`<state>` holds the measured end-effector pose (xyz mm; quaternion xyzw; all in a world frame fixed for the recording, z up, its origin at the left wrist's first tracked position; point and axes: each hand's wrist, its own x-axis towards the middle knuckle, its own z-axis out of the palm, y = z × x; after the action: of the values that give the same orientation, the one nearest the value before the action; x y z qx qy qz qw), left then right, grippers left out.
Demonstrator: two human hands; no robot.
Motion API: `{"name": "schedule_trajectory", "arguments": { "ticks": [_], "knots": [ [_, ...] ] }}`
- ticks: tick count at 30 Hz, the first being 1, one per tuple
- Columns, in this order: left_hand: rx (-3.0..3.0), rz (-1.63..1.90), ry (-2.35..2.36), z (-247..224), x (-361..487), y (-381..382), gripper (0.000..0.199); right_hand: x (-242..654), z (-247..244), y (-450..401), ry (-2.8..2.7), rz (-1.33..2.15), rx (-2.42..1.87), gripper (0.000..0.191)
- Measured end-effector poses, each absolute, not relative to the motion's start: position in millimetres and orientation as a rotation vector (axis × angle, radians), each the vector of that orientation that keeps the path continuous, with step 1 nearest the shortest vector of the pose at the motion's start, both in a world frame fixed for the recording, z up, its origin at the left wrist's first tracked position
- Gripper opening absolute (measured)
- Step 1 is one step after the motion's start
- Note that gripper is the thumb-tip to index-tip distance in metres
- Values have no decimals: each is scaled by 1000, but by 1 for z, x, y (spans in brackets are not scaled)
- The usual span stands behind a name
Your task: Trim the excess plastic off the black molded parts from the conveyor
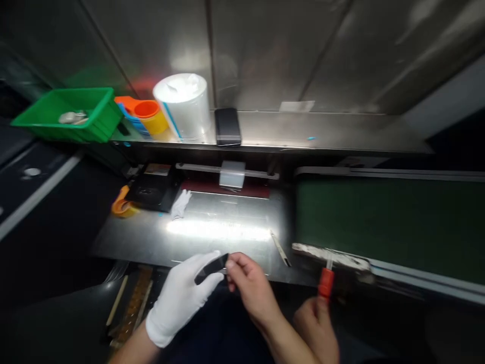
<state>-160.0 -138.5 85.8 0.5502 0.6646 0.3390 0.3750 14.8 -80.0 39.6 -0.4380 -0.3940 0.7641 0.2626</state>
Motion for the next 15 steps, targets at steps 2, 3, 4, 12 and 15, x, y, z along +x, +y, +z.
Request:
{"name": "schedule_trajectory", "arguments": {
  "ticks": [2, 3, 4, 12, 15],
  "knots": [
    [1421, 804, 1689, 78, -170, -145, 33, 3, 39, -90, -1150, 2010, -1229, 37],
    [1382, 768, 1666, 74, -175, -147, 32, -3, 37, -95, -1162, 1988, -1254, 37],
    [1330, 714, 1637, 70, -180, -147, 32, -8, 36, -100, -1158, 1963, -1279, 37],
    [1251, 219, 1422, 28, -205, -133, 51, -19, 22, -153, -1064, 1642, -1555, 27],
    [1416, 256, 1360, 10, -212, -134, 48, -18, 21, -178, -1000, 1584, -1667, 30]
  ]
}}
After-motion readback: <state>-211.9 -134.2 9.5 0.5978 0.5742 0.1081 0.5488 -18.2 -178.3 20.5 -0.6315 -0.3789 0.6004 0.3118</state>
